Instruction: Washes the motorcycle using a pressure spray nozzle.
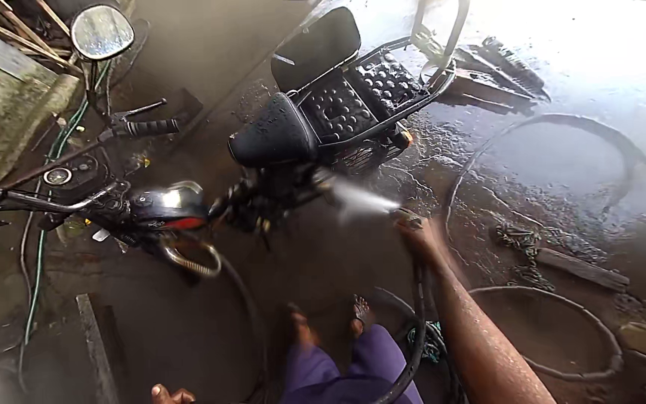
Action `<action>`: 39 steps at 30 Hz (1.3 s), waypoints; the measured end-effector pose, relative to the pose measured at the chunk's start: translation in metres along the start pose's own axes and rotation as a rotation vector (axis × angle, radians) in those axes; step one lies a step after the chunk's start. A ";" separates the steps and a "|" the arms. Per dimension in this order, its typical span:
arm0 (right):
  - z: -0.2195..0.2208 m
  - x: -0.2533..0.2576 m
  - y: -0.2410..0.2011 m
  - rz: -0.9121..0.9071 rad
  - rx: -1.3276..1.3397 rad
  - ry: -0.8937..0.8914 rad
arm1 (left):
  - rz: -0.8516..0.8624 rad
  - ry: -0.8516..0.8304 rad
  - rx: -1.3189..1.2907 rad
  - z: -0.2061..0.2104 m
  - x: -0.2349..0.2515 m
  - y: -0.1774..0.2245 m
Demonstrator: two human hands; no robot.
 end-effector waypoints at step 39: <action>0.458 -0.196 -0.327 -0.805 -0.242 -0.547 | -0.018 0.100 -0.609 -0.310 0.145 -0.102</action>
Point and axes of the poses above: each hand's wrist, its own x-axis towards the middle knuckle, its own z-axis out of the palm, y = z × x, the point moved 1 cm from there along x, towards the middle knuckle, and after that the axes turned 5 degrees about -z, right-handed, at the moved point
